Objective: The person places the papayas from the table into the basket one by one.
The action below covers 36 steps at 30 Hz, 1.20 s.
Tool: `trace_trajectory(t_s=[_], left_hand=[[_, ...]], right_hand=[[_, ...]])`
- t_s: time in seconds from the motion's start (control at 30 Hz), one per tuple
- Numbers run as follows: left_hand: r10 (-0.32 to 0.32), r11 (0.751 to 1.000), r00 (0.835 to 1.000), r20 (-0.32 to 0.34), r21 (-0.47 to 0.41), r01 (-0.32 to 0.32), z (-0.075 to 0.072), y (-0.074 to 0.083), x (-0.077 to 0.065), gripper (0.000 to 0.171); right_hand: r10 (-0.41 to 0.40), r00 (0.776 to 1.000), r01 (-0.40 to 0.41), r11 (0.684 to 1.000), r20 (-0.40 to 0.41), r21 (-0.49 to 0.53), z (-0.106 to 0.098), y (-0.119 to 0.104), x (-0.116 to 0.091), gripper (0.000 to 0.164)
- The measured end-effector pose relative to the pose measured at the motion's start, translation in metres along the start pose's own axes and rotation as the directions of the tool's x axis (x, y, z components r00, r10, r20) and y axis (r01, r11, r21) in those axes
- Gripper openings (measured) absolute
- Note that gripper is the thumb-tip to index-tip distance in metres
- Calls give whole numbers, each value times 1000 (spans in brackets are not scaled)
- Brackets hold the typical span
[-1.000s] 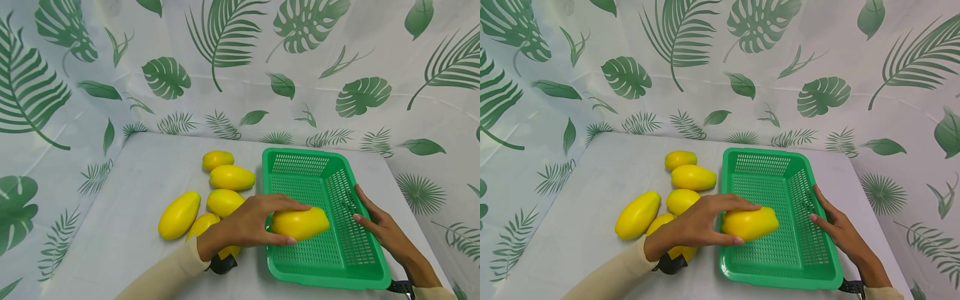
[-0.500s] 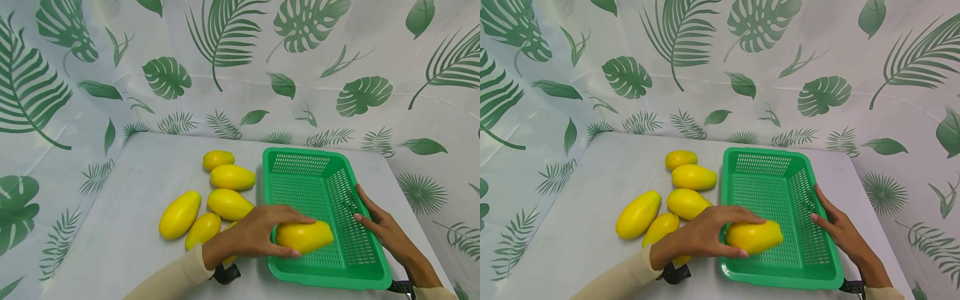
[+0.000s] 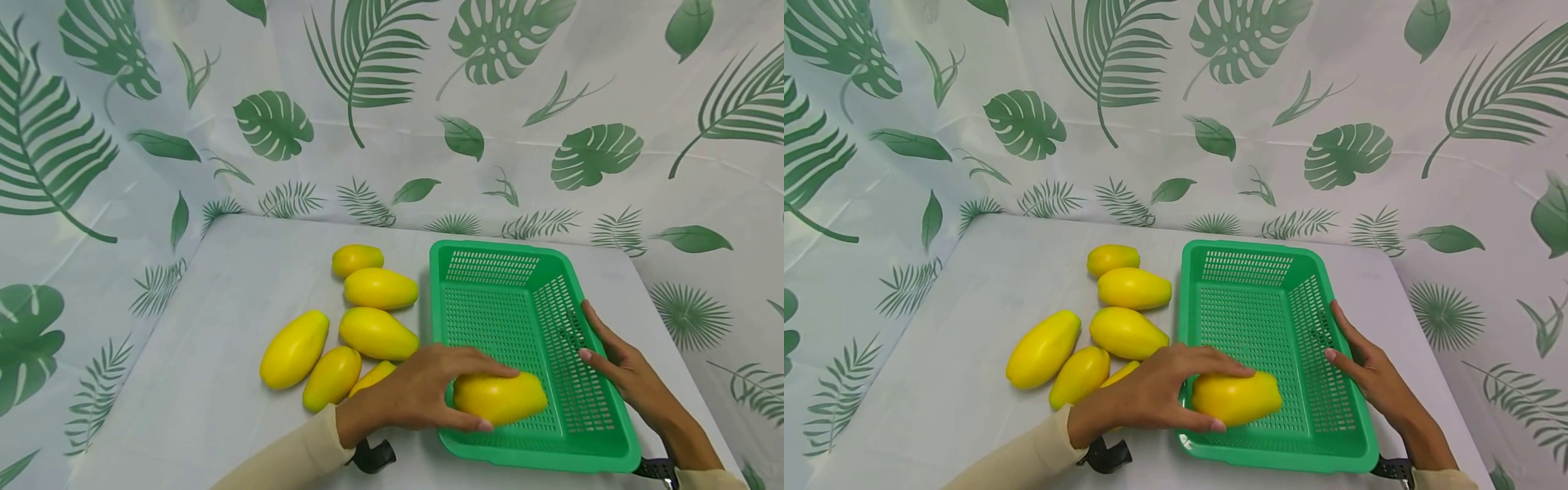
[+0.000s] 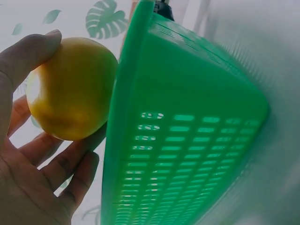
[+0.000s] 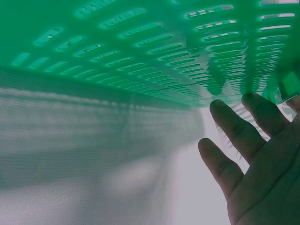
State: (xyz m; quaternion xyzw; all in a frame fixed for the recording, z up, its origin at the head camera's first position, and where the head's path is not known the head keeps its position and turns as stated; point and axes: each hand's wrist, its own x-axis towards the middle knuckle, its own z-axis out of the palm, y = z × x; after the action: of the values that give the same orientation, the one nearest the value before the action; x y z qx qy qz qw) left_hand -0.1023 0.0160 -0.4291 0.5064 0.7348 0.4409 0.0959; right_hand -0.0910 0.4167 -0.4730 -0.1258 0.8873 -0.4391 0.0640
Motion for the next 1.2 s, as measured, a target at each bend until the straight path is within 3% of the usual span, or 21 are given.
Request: trace_trajectory(t_s=[0.43,0.63,1.0,1.2], left_hand=[[24,999,999,45,-33,-23,3,-6,-4,72],[9,997,1000,30,-74,-7,0,-6,-9,69],[-70,994,993,-98,-95,61,-17,-1,-25,65],[-124,989,973,-194,-102,106,-30,3,-40,66]], right_hand=[[-8,1000,8,1000,-1,22,1,0,1,81],[-10,1000,10,1000,0,26,1,-2,1,81],[8,1000,-8,1000,-9,12,1,0,1,79],[9,1000,-9,1000,1,25,0,0,1,79]])
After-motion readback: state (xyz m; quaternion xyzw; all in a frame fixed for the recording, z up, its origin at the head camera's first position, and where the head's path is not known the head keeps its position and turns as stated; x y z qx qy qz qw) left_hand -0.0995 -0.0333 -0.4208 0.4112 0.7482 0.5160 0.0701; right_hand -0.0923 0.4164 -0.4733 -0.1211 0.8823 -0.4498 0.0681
